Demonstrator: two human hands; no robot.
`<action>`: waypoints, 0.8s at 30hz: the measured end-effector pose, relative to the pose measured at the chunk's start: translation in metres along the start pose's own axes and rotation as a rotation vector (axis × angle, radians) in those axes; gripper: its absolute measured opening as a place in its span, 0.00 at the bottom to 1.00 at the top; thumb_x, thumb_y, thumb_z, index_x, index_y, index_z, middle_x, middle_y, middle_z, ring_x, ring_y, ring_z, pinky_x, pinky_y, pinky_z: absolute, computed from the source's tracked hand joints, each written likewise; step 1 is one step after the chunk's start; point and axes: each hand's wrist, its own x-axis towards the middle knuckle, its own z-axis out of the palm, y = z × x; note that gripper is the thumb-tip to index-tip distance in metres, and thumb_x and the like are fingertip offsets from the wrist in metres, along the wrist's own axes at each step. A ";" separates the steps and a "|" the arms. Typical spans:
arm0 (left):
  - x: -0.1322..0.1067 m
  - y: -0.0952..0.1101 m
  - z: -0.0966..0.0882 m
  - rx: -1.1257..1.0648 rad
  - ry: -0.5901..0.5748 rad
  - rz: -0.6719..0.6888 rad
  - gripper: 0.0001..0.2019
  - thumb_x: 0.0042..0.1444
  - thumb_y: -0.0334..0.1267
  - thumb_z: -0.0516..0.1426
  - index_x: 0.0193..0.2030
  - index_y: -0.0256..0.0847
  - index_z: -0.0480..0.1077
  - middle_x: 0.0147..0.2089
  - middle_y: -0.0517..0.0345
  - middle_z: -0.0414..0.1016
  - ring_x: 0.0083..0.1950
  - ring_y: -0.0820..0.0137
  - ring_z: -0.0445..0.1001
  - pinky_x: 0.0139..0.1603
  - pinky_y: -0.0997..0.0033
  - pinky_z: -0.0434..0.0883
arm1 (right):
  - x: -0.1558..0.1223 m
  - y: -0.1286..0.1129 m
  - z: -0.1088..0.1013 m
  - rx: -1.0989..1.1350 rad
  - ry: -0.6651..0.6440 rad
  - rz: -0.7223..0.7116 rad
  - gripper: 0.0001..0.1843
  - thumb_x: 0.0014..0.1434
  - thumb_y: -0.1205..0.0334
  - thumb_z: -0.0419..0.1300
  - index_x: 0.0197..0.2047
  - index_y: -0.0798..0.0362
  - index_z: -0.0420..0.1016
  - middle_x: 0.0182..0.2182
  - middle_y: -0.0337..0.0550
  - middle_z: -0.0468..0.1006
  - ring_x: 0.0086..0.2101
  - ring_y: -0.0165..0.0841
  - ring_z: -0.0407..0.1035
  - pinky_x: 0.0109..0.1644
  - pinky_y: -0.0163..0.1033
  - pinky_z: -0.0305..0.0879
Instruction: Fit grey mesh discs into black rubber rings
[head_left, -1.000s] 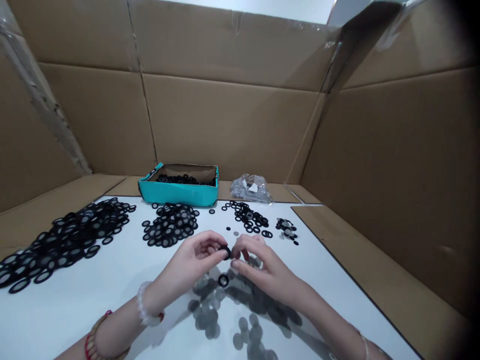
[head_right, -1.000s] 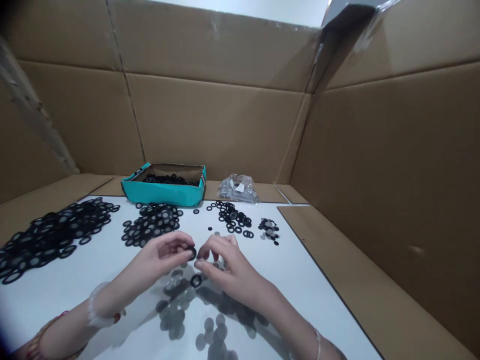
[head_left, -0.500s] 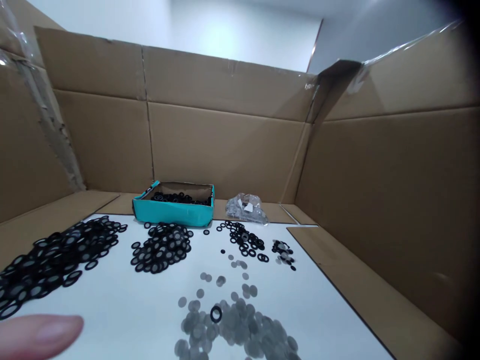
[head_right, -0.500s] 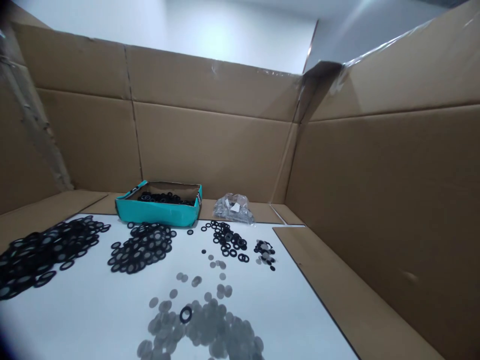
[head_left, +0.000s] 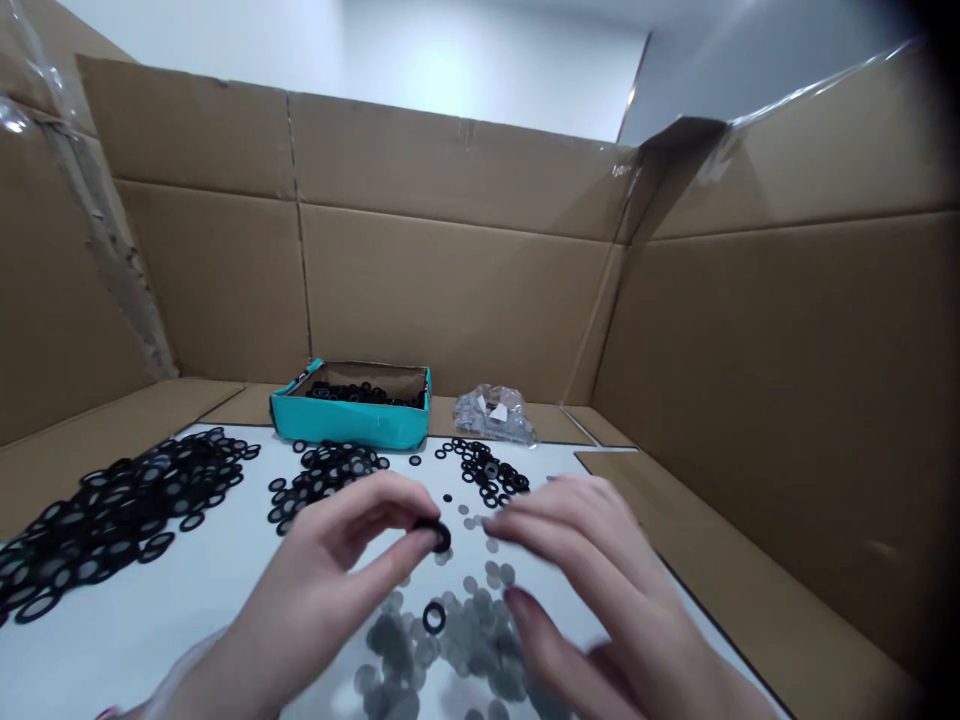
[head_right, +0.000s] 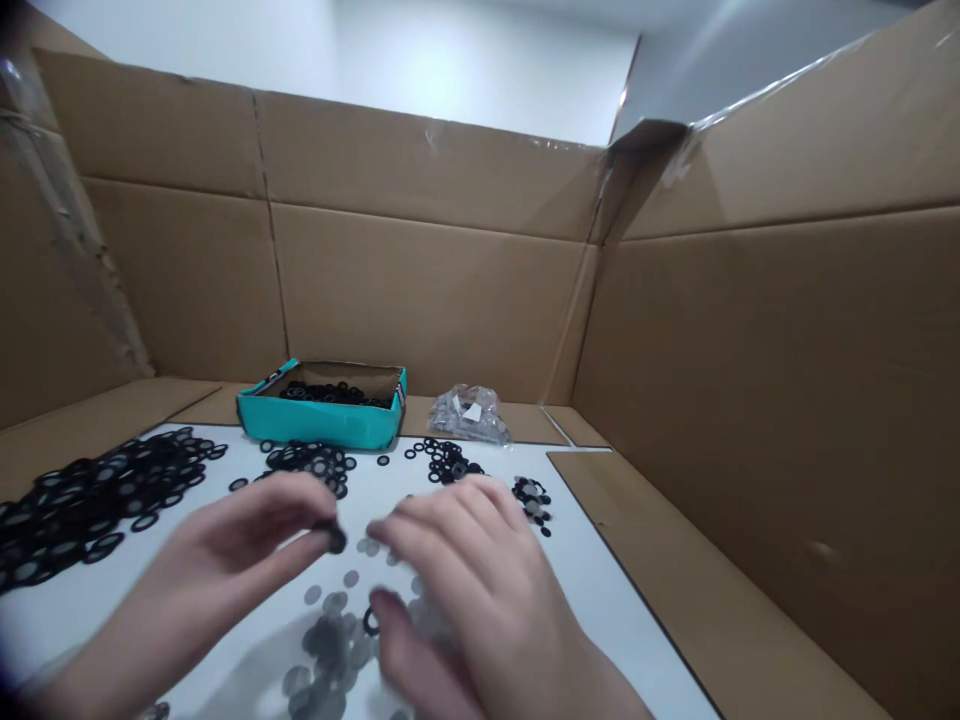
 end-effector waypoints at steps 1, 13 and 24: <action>0.005 -0.003 0.003 -0.031 -0.058 -0.063 0.05 0.49 0.39 0.60 0.33 0.43 0.72 0.32 0.60 0.73 0.34 0.70 0.71 0.34 0.75 0.70 | 0.008 0.003 0.006 0.070 -0.058 0.127 0.11 0.58 0.66 0.55 0.45 0.51 0.68 0.39 0.46 0.73 0.39 0.37 0.66 0.42 0.41 0.64; 0.018 -0.062 0.012 -0.218 -0.188 -0.189 0.16 0.49 0.36 0.61 0.46 0.43 0.71 0.42 0.55 0.74 0.43 0.67 0.71 0.45 0.70 0.69 | -0.018 0.055 0.089 1.060 -0.252 0.704 0.19 0.59 0.48 0.53 0.25 0.55 0.64 0.18 0.35 0.64 0.23 0.27 0.58 0.31 0.33 0.55; 0.017 -0.074 0.014 -0.362 -0.253 -0.256 0.11 0.48 0.39 0.62 0.40 0.41 0.74 0.37 0.55 0.78 0.38 0.68 0.73 0.42 0.68 0.69 | -0.028 0.050 0.102 1.615 -0.189 0.834 0.15 0.53 0.52 0.61 0.28 0.57 0.68 0.20 0.37 0.66 0.20 0.26 0.59 0.27 0.32 0.52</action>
